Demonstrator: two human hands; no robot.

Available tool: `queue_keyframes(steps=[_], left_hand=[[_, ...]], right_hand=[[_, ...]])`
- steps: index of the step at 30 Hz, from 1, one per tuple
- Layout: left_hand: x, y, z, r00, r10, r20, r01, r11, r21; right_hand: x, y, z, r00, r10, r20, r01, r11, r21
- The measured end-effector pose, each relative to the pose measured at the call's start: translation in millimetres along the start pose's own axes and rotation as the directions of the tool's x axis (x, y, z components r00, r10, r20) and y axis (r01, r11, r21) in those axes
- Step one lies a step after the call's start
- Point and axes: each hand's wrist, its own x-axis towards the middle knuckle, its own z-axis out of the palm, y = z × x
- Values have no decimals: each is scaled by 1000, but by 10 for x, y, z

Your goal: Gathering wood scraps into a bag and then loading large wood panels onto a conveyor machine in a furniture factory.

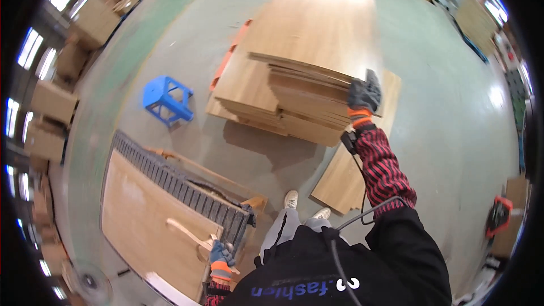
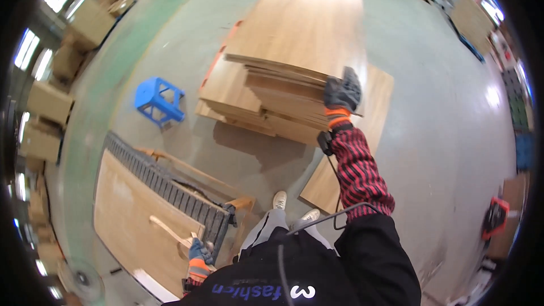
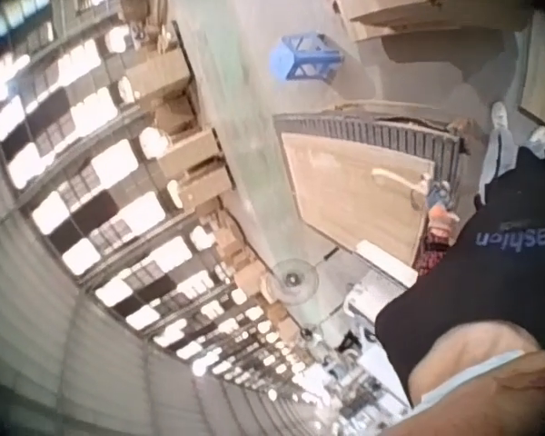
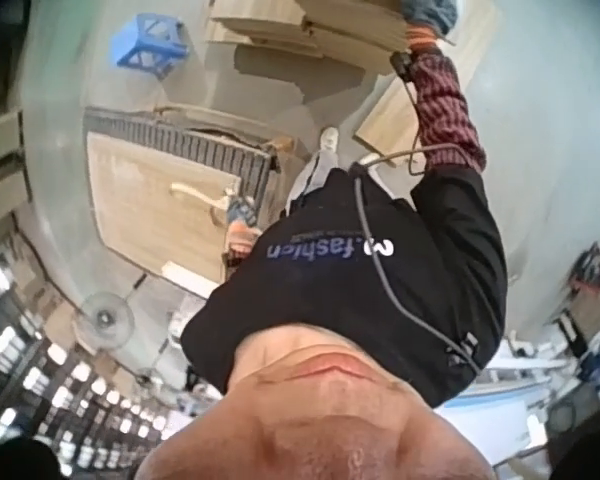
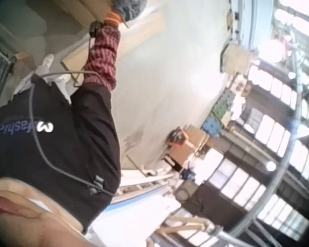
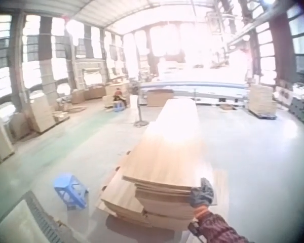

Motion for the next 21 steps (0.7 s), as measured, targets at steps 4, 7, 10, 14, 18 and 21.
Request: queue_keyframes(steps=[4, 7, 10, 14, 18, 21], left_hand=[[420, -217, 467, 719, 546, -430, -381, 827, 413], [975, -237, 590, 795, 425, -432, -418, 901, 117], [1641, -553, 1156, 595, 575, -561, -79, 737, 672], [2116, -570, -254, 738, 599, 310, -180, -267, 947], [2048, -209, 242, 960, 275, 49, 63, -385, 921], [1875, 49, 449, 897, 441, -34, 216, -370, 903]], right_hand=[[-359, -538, -79, 981, -112, -157, 103, 993, -65], [-1342, -1117, -325, 994, -107, 38, 79, 890, 449], [-2842, -976, -283, 326, -433, 841, -377, 756, 535], [-2877, -1928, -862, -104, -113, 988, -835, 550, -25], [-2932, -1531, -350, -517, 40, 855, -773, 408, -486], [-2760, -2016, -300, -626, -8, 780, -710, 418, -566]])
